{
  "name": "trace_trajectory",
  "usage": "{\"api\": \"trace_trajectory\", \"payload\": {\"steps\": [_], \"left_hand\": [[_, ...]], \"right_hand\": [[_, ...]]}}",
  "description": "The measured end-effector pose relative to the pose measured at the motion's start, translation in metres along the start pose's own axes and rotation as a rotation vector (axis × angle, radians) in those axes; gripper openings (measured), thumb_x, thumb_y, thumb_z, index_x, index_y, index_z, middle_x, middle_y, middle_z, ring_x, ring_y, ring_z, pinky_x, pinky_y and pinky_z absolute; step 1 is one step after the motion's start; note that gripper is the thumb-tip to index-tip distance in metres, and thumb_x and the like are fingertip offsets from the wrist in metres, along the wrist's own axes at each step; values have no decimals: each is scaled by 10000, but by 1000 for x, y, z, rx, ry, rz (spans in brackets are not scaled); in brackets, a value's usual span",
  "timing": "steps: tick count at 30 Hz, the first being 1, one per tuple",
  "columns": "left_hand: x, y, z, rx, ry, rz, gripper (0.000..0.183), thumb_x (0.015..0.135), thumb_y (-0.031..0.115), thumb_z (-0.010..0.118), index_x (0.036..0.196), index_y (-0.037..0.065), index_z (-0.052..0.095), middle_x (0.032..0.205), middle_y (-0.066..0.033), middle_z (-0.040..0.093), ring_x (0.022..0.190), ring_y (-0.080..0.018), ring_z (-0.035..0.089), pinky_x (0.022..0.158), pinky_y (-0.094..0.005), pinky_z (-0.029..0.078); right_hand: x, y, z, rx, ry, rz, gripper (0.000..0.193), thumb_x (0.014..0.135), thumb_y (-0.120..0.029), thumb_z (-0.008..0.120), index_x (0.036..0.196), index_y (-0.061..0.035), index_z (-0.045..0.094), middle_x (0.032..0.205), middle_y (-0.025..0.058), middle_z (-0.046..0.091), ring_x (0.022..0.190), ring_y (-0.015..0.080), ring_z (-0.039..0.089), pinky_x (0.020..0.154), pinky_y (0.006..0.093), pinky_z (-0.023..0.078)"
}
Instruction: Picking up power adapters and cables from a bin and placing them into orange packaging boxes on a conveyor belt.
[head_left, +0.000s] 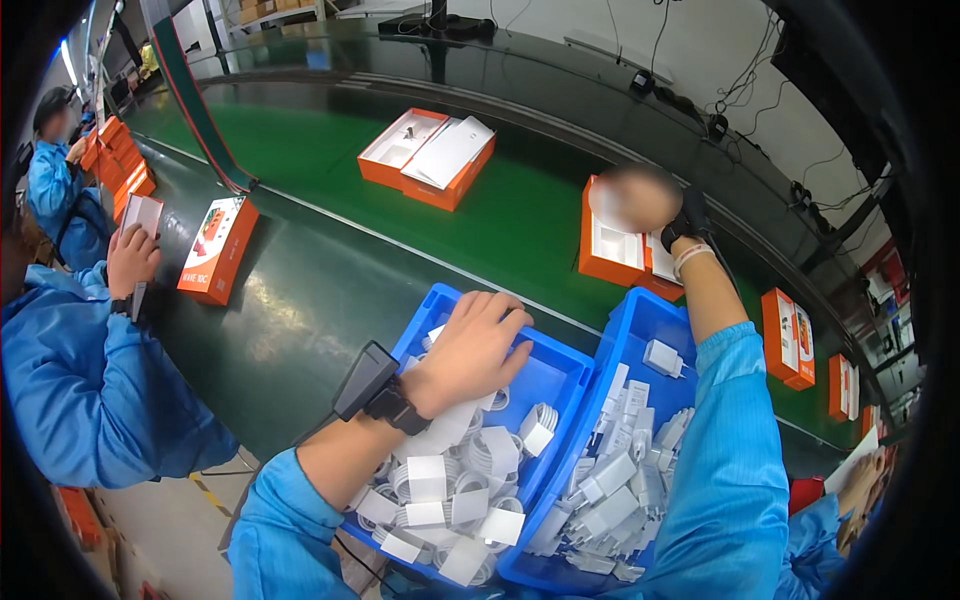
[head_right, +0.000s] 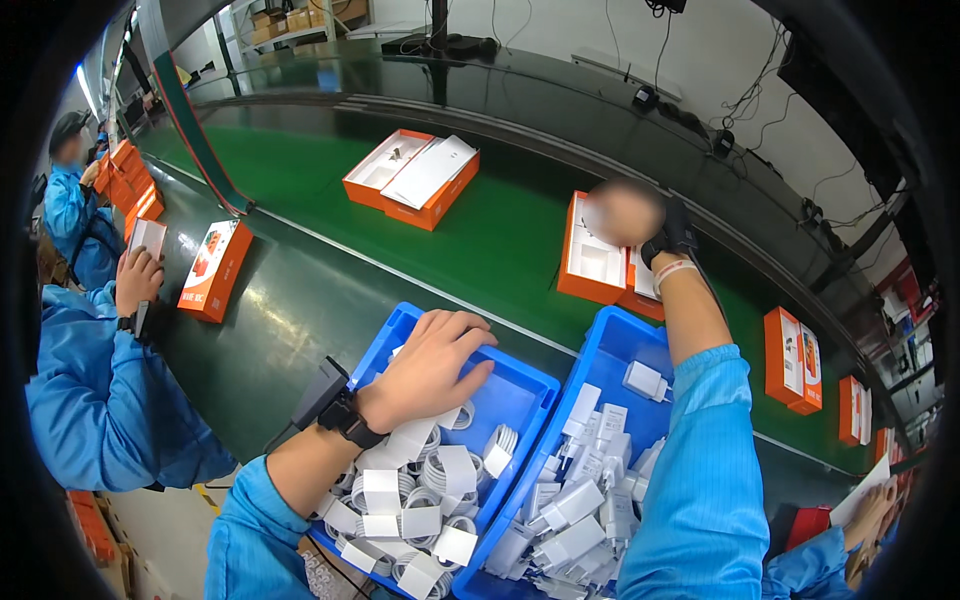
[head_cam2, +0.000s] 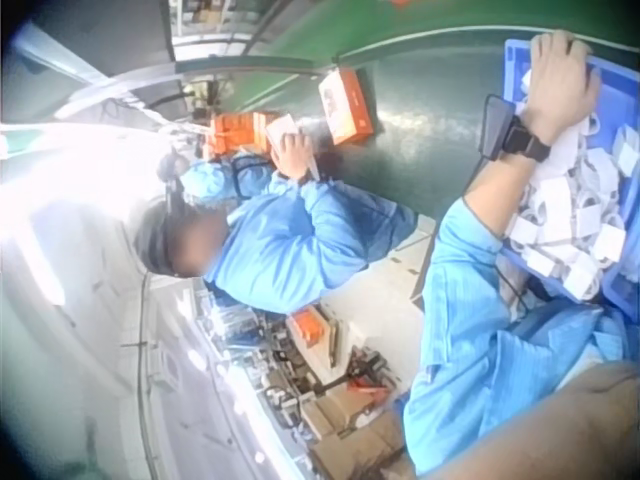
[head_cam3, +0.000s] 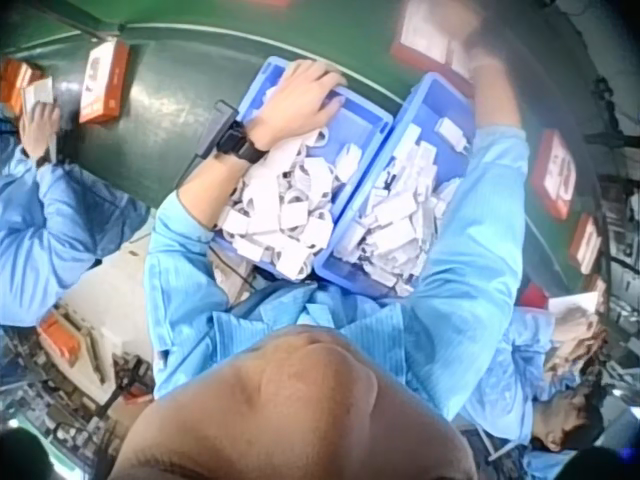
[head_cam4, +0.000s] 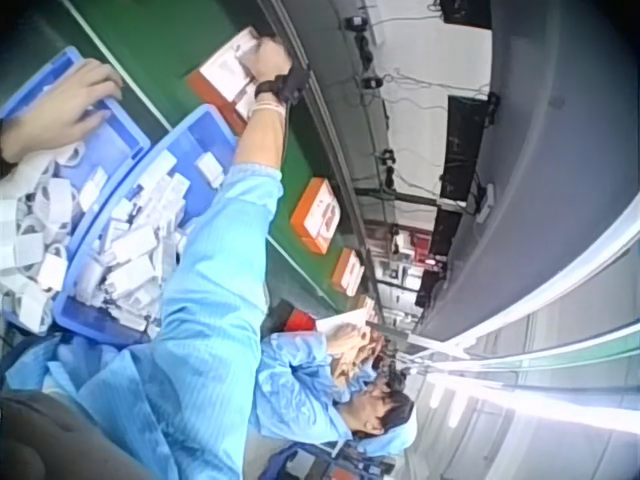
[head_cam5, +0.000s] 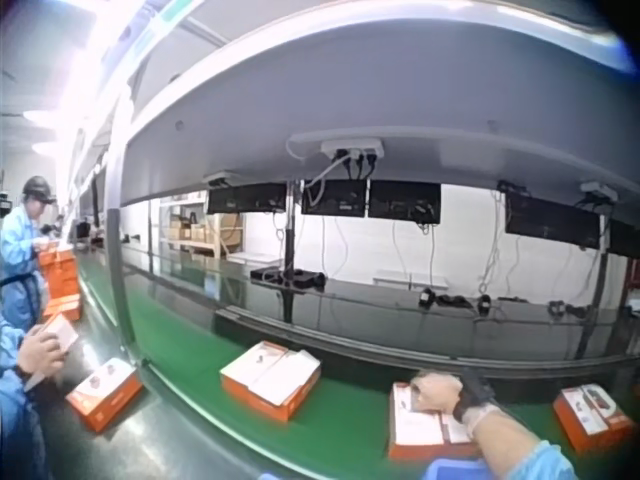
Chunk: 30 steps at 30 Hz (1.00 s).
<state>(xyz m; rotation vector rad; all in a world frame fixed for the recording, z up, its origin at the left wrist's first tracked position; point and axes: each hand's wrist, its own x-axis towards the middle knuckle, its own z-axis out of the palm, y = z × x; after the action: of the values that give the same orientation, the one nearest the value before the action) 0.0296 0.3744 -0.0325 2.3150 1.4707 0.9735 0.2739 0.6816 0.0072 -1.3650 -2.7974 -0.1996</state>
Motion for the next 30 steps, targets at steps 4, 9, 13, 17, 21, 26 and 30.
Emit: {"api": "trace_trajectory", "payload": {"steps": [4, 9, 13, 17, 21, 26, 30], "left_hand": [[1, 0, 1, 21, -7, 1, 242, 878, 176, 647, 1076, 39, 646, 1147, -116, 581, 1113, -311, 518, 1008, -414, 391], [1, 0, 3, 15, -16, -13, 239, 879, 177, 647, 1075, 40, 645, 1157, -116, 582, 1123, -307, 517, 1018, -413, 385], [1, 2, 0, 27, -17, -1, 238, 880, 175, 646, 1075, 40, 645, 1157, -116, 582, 1122, -305, 518, 1020, -410, 383], [1, 4, -1, 28, -19, -14, 239, 880, 174, 647, 1075, 36, 643, 1151, -116, 581, 1122, -301, 518, 1022, -409, 380], [0, 2, -1, 31, -4, -5, 243, 877, 174, 651, 1076, 34, 642, 1152, -119, 581, 1117, -303, 518, 1018, -413, 380], [1, 2, -2, 22, -20, -22, 244, 875, 173, 652, 1077, 35, 642, 1155, -120, 582, 1123, -302, 517, 1021, -417, 377], [1, 3, -3, 18, -24, -30, 247, 873, 173, 654, 1078, 36, 642, 1163, -119, 584, 1127, -299, 519, 1025, -417, 374]], "right_hand": [[4, 10, 3, 167, -45, -21, 465, 701, -195, 719, 1116, 2, 649, 1144, 181, 652, 1074, 337, 627, 956, 390, 496], [1, 18, 17, 389, 16, -44, 471, 713, -152, 713, 1148, 6, 621, 1142, 171, 655, 1109, 318, 624, 979, 368, 482], [3, 21, 17, 459, -2, -54, 449, 716, -118, 707, 1143, -13, 617, 1122, 172, 658, 1104, 297, 627, 968, 357, 480], [4, 23, 12, 524, -22, 4, 461, 687, -122, 721, 1126, -23, 622, 1104, 172, 661, 1075, 295, 630, 952, 345, 481], [0, 21, 1, 408, -36, -41, 490, 635, -171, 764, 1080, -17, 627, 1046, 151, 668, 1010, 289, 638, 905, 361, 504], [-5, 17, -10, 308, -97, -82, 494, 611, -223, 757, 1044, -26, 626, 1008, 140, 644, 983, 303, 623, 881, 373, 508], [-8, 16, -10, 238, -59, -159, 482, 623, -246, 729, 1046, -36, 627, 1032, 141, 611, 998, 326, 614, 891, 391, 505]]}}
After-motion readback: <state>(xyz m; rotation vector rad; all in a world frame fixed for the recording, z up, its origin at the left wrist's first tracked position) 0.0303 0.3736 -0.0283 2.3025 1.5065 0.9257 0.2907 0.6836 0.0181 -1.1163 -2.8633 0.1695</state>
